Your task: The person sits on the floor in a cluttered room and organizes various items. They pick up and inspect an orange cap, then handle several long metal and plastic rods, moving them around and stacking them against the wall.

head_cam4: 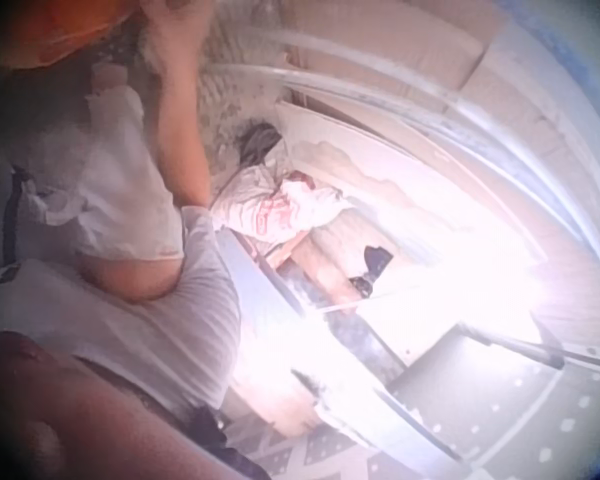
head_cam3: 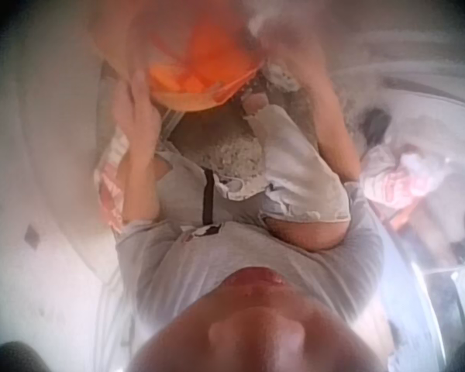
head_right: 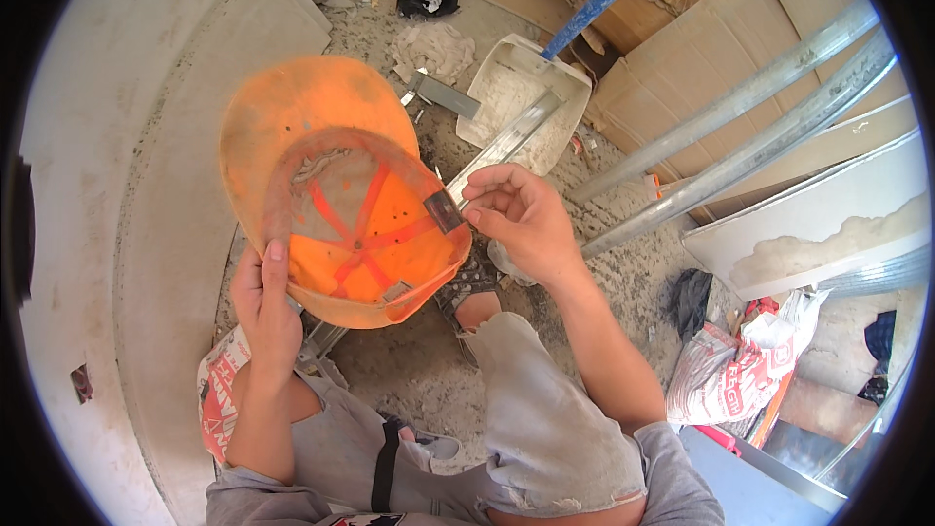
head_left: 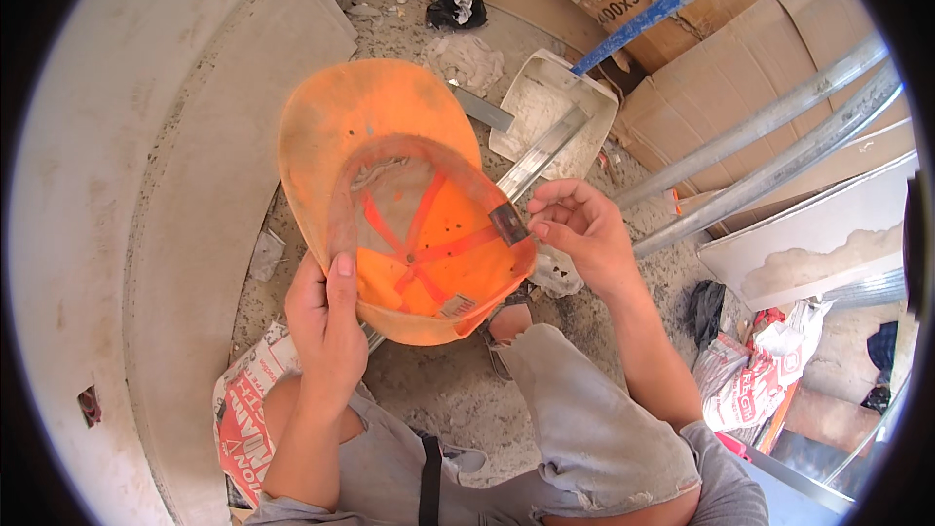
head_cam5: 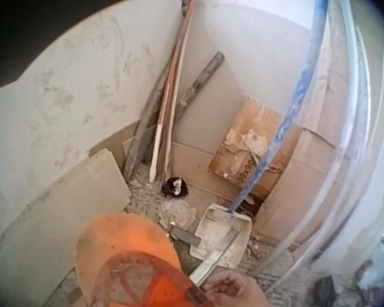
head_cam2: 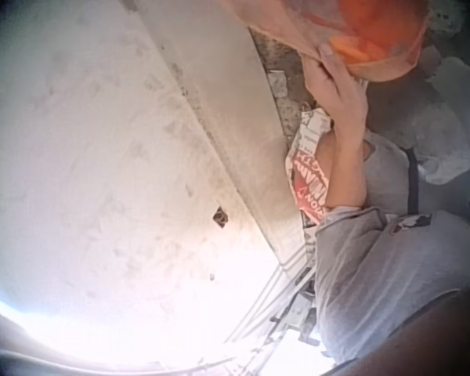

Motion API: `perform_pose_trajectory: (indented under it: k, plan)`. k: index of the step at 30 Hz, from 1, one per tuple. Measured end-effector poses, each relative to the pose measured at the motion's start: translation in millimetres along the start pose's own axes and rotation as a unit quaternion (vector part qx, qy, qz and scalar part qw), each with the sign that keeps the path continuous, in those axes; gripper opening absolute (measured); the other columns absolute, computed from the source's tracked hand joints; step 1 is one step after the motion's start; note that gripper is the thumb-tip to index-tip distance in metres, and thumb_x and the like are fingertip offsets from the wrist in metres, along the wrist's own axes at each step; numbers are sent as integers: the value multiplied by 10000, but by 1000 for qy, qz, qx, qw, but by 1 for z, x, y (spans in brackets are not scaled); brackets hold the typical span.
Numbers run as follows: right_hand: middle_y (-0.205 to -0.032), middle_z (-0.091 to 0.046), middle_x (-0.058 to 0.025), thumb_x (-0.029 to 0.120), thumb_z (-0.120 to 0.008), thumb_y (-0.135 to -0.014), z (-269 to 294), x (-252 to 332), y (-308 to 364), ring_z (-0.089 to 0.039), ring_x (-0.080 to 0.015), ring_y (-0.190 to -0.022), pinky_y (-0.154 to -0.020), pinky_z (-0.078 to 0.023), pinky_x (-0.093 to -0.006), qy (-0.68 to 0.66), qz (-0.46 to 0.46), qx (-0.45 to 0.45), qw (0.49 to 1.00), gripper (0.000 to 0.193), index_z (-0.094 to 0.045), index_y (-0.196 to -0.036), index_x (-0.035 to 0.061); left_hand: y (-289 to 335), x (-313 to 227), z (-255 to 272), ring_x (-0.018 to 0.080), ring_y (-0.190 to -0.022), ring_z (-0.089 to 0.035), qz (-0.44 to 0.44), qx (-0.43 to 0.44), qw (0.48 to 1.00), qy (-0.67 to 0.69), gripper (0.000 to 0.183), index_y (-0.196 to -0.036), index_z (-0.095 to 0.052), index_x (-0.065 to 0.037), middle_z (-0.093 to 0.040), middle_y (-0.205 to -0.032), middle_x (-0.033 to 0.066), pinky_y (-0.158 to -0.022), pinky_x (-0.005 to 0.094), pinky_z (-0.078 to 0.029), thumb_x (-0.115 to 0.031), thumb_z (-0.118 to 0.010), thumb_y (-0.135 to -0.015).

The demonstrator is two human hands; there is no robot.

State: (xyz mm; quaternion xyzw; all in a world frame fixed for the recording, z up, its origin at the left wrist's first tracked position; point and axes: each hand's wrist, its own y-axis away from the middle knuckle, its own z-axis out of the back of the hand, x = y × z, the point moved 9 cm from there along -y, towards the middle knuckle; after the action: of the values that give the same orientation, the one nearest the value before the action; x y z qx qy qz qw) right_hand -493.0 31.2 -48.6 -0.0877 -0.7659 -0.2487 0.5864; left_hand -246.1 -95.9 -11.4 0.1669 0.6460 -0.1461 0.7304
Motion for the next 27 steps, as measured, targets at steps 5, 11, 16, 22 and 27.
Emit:
perform_pose_trajectory:
  k: [5,11,16,22,27]
  plan:
    - [-1039,-618,-70,8,-633,-851,1,-1,0,-607,-144,-898,-743,-471,-262,27,-3,0,1000,283,-550,-1122,8,-4,3,0,56,-783,-456,2,-7,1000,8,255,-1026,-571,25,-555,-854,8,-697,219,-398,-208,-466,-1009]
    - [-1024,-624,-66,50,-604,-893,6,-1,-1,-611,-136,-893,-734,-485,-268,27,14,3,1000,214,-563,-1096,-2,-7,8,-1,53,-720,-401,14,-7,1000,-3,239,-906,-535,5,-486,-786,-11,-626,222,-376,-204,-473,-1005]
    - [-1102,-629,-113,135,-562,-942,3,-7,-2,-623,-182,-958,-797,-499,-302,-1,-24,21,1000,260,-549,-1162,-3,-10,8,2,143,-676,-474,-61,5,980,-188,164,-916,-549,3,-518,-804,57,-633,257,-408,-156,-549,-954]
    - [-1097,-639,-139,214,-499,-988,-35,-27,-2,-638,-210,-956,-813,-530,-334,-238,-118,57,963,314,-519,-1211,-5,5,-14,-50,322,-903,-589,-222,73,914,-330,155,-941,-593,-8,-589,-1013,135,-750,386,-483,-50,-626,-795]
    - [-994,-661,-93,199,-513,-978,-2,-103,-9,-662,-184,-854,-745,-545,-309,-130,-183,-44,973,221,-550,-1119,32,37,12,-100,309,-1033,-563,-262,255,870,-330,231,-954,-605,-42,-566,-1116,110,-853,418,-457,8,-628,-730]
